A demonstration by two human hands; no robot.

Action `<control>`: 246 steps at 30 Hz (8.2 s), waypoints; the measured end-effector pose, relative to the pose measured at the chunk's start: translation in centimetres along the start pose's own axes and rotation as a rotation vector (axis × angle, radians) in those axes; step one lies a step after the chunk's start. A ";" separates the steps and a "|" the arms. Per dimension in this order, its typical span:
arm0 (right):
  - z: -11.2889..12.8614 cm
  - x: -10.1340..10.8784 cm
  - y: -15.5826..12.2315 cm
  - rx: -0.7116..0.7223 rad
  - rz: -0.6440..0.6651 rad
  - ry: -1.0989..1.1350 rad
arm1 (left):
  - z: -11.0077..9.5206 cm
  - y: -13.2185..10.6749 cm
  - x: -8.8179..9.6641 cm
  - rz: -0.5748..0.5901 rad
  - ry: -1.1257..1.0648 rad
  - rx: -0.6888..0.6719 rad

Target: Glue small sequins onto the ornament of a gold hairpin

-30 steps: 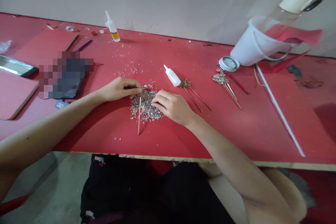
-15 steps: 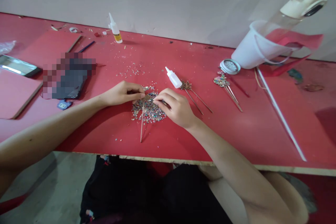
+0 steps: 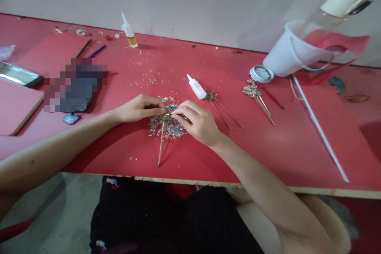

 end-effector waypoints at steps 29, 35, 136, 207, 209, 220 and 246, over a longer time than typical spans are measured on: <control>-0.3 -0.2 0.0 0.066 0.041 -0.019 | 0.8 0.0 0.0 -0.002 0.015 -0.041; -0.3 -0.3 -0.1 0.106 0.048 -0.028 | 0.8 0.0 0.1 -0.006 0.016 -0.039; -0.1 0.1 -0.1 0.066 0.074 0.063 | 0.6 0.1 0.2 -0.022 0.020 -0.007; -1.0 -0.8 -0.7 0.137 0.394 0.054 | 0.9 0.1 0.7 -0.060 0.083 -0.012; -1.0 -0.8 -0.7 0.139 0.388 0.059 | 0.9 0.1 0.8 -0.063 0.086 -0.009; -1.1 -0.8 -0.7 0.140 0.364 0.033 | 0.7 0.0 0.8 -0.053 0.101 0.016; -1.1 -0.7 -0.6 0.150 0.350 0.018 | 0.8 -0.1 0.8 -0.061 0.086 -0.011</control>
Point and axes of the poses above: each hand's wrist, its own y-axis towards the middle knuckle, its own x-axis out of the back of the hand, z = x × y, the point moved 3 cm from there along y, towards the middle knuckle
